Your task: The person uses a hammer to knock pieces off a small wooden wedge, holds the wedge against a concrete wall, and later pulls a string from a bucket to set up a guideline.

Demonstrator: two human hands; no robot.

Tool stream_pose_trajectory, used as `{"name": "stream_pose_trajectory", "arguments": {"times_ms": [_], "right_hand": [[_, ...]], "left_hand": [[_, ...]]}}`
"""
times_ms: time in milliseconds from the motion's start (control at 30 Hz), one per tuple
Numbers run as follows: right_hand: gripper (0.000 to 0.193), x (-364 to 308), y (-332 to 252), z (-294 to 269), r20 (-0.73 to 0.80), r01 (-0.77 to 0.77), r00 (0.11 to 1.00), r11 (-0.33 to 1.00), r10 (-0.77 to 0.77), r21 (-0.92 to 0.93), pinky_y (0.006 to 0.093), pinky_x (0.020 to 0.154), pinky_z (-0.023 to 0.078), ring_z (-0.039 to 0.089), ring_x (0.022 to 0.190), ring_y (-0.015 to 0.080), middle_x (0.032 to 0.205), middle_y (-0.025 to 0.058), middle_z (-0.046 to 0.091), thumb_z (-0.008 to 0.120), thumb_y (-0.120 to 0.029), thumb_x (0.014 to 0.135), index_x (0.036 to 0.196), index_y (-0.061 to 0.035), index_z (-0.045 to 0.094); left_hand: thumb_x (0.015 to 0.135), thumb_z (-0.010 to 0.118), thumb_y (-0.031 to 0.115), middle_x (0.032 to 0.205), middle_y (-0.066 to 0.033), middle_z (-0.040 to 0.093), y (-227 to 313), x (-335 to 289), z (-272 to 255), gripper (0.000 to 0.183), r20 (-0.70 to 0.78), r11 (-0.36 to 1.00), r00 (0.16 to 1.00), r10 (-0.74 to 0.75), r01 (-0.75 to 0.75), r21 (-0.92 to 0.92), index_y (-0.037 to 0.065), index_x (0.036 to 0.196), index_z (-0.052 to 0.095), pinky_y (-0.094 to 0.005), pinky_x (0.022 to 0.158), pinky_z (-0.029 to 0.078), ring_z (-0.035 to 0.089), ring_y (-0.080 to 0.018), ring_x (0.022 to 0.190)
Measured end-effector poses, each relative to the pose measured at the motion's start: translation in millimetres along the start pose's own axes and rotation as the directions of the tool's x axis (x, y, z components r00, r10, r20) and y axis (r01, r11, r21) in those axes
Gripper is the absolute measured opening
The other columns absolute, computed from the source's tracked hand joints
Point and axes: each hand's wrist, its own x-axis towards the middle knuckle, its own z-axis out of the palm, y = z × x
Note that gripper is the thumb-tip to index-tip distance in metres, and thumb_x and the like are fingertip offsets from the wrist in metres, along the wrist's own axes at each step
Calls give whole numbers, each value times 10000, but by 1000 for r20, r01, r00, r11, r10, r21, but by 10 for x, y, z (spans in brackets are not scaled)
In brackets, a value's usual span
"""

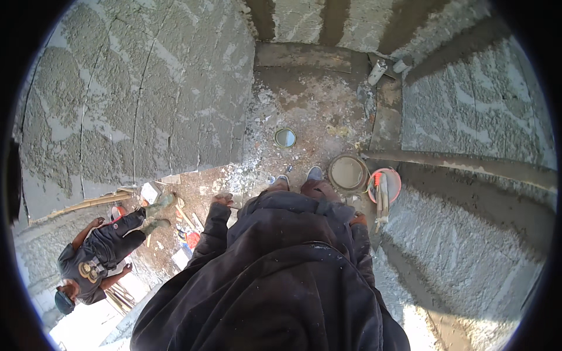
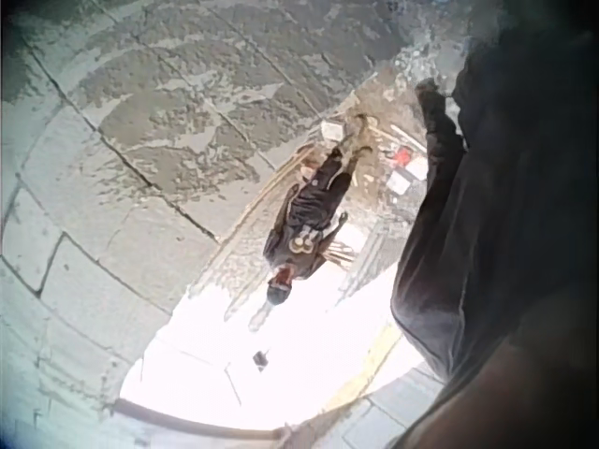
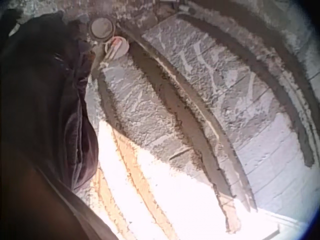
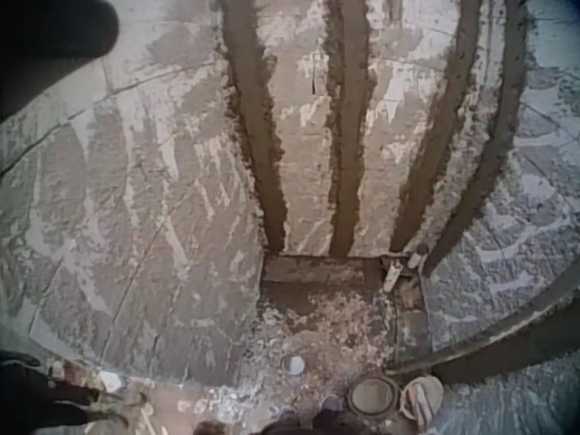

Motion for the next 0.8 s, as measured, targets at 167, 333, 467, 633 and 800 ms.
{"name": "stream_pose_trajectory", "arguments": {"times_ms": [167, 333, 467, 633, 800], "right_hand": [[393, 341, -211, -224, 74, -38, 996, 999, 40, -32, 433, 714, 557, 723, 834, 325, 931, 203, 742, 731, -285, 854, 1108, 16, 718], [328, 516, -572, -687, 18, -110, 994, 993, 110, 31, 425, 658, 550, 713, 751, 299, 847, 176, 733, 706, -250, 882, 1060, 25, 718], [284, 635, -1396, -642, 68, -93, 994, 995, 90, 47, 419, 612, 544, 705, 685, 278, 780, 155, 725, 685, -223, 904, 1022, 33, 718], [295, 1349, -1469, -1171, 113, 16, 993, 967, -46, 256, 340, 499, 498, 638, 537, 206, 739, 121, 696, 641, -101, 953, 1219, 27, 629], [405, 1310, -2598, -828, 295, -122, 955, 904, -5, 409, 325, 500, 495, 642, 541, 189, 749, 116, 711, 715, -140, 963, 1311, 26, 593]], "left_hand": [[875, 789, 80, 911, -83, 744, -611, -196, -117, 223, -185, 977, 979, -87, 47, -209, -22, 1063, 726, -333, 642, 578, 699, -189, 740], [837, 829, 161, 839, -61, 745, -1090, -514, 185, 278, -93, 982, 982, -163, 153, -108, -5, 1046, 754, -324, 614, 551, 671, -178, 655], [853, 788, 200, 845, -84, 745, -1464, -759, -15, 271, -37, 967, 983, -178, 181, 177, 30, 1061, 753, -349, 609, 535, 660, -195, 650], [894, 716, 229, 849, -99, 736, -911, -235, 912, 281, 376, 930, 889, -263, 337, -146, 47, 1107, 731, -356, 597, 514, 637, -225, 632], [934, 644, 258, 854, -114, 727, 56, 702, 856, 300, 658, 606, 688, -305, 674, -424, 64, 1153, 708, -362, 586, 492, 614, -255, 613]]}}
